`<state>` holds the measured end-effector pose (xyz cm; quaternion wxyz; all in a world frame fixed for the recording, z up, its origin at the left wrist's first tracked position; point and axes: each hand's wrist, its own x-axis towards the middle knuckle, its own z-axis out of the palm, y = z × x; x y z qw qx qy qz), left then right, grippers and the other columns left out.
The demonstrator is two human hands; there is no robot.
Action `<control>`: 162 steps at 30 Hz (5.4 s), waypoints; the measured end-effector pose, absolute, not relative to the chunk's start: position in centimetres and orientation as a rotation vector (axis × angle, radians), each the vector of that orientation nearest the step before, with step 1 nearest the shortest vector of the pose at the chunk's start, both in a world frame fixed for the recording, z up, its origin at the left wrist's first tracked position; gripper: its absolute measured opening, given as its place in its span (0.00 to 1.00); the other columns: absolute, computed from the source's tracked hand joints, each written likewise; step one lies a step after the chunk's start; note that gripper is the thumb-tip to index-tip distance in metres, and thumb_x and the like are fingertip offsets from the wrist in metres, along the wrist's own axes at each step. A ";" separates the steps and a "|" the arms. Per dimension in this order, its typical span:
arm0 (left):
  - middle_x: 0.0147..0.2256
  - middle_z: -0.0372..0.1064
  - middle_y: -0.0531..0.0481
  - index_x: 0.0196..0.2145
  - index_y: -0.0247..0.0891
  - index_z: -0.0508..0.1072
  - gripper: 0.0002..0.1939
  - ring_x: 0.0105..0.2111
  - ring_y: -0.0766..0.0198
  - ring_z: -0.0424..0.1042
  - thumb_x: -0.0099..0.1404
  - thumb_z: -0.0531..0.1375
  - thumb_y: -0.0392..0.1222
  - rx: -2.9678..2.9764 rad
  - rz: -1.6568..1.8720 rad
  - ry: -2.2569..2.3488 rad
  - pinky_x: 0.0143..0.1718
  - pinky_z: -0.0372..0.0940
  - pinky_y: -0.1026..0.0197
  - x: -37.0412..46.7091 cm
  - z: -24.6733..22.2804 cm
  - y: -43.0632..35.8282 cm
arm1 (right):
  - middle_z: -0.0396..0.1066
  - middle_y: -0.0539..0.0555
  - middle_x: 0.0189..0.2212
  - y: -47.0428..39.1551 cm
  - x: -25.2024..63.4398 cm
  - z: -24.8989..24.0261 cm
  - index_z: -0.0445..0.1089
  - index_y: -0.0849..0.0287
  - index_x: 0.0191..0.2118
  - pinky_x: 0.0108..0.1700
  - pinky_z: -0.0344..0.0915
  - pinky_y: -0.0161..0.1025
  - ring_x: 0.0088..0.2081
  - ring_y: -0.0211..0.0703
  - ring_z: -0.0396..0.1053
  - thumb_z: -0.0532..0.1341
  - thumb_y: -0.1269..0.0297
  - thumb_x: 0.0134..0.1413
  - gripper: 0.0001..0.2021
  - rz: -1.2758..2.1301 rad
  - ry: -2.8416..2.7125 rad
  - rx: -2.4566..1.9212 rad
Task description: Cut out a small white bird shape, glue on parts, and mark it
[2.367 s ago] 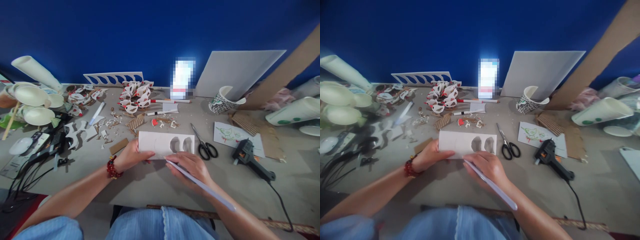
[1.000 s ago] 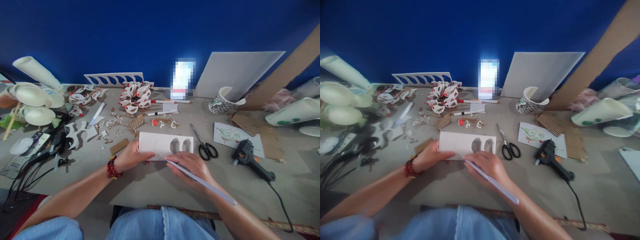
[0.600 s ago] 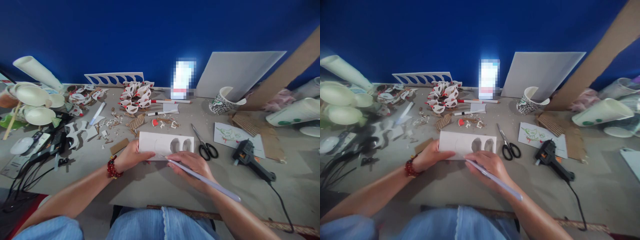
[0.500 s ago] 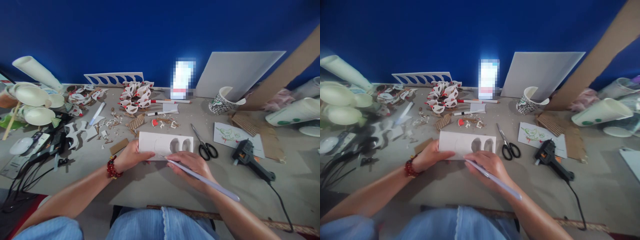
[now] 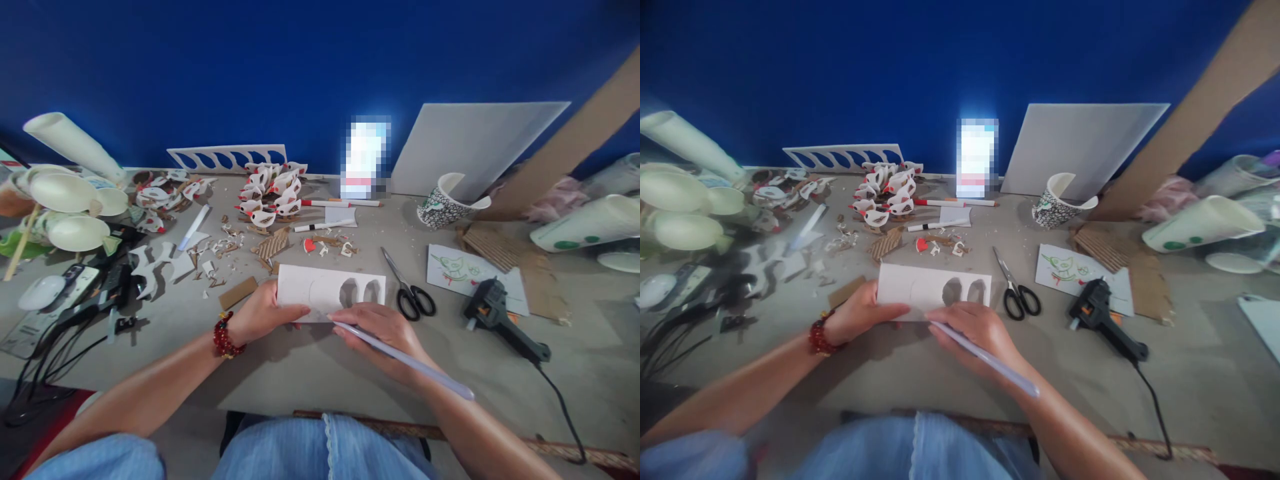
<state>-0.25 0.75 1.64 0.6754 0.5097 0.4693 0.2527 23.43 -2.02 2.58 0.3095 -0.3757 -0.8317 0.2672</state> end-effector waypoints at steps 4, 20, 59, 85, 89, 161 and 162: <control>0.31 0.73 0.49 0.40 0.32 0.73 0.15 0.25 0.66 0.69 0.57 0.65 0.44 1.158 0.557 1.062 0.27 0.70 0.64 -0.2 1.6 0.7 | 0.76 0.52 0.30 -1.9 23.4 2.4 0.72 0.56 0.43 0.34 0.68 0.34 0.31 0.39 0.73 0.55 0.63 0.64 0.09 0.670 -2.236 -0.979; 0.34 0.75 0.48 0.44 0.34 0.74 0.17 0.29 0.62 0.72 0.58 0.64 0.45 1.211 0.553 1.054 0.29 0.73 0.63 -0.1 1.5 0.4 | 0.76 0.54 0.30 -1.8 22.7 1.9 0.73 0.59 0.42 0.32 0.65 0.36 0.31 0.42 0.72 0.54 0.64 0.63 0.11 0.643 -2.286 -1.001; 0.37 0.78 0.43 0.37 0.36 0.78 0.21 0.35 0.53 0.75 0.46 0.69 0.49 0.615 1.208 1.121 0.32 0.71 0.57 0.9 0.8 -0.7 | 0.76 0.54 0.29 -1.6 24.2 2.8 0.66 0.58 0.50 0.28 0.65 0.38 0.23 0.38 0.65 0.55 0.56 0.63 0.15 0.813 -0.898 -1.084; 0.37 0.77 0.43 0.40 0.33 0.77 0.22 0.31 0.59 0.75 0.48 0.71 0.44 0.918 0.711 0.914 0.35 0.68 0.61 4.1 3.0 0.6 | 0.64 0.46 0.26 -0.1 24.8 1.9 0.64 0.55 0.45 0.30 0.62 0.33 0.27 0.37 0.62 0.63 0.58 0.54 0.14 1.137 -1.677 -1.026; 0.37 0.77 0.43 0.40 0.32 0.77 0.22 0.33 0.59 0.74 0.47 0.71 0.42 0.936 0.736 0.901 0.35 0.68 0.62 4.0 2.4 0.4 | 0.67 0.47 0.26 0.1 25.0 0.6 0.63 0.57 0.47 0.30 0.62 0.33 0.27 0.38 0.64 0.64 0.57 0.53 0.17 1.148 -1.663 -1.033; 0.29 0.68 0.49 0.36 0.34 0.71 0.15 0.27 0.66 0.64 0.60 0.62 0.49 1.225 0.872 1.075 0.27 0.62 0.66 4.8 0.0 1.2 | 0.71 0.52 0.28 -0.7 24.8 1.9 0.66 0.56 0.46 0.30 0.65 0.37 0.28 0.41 0.68 0.57 0.76 0.54 0.14 0.549 -1.846 -0.960; 0.29 0.68 0.49 0.36 0.33 0.71 0.15 0.27 0.66 0.64 0.60 0.62 0.49 1.227 0.876 1.076 0.27 0.62 0.66 4.8 0.1 1.2 | 0.71 0.52 0.28 -0.7 24.8 1.9 0.66 0.56 0.46 0.30 0.65 0.37 0.28 0.41 0.68 0.57 0.76 0.54 0.14 0.549 -1.848 -0.957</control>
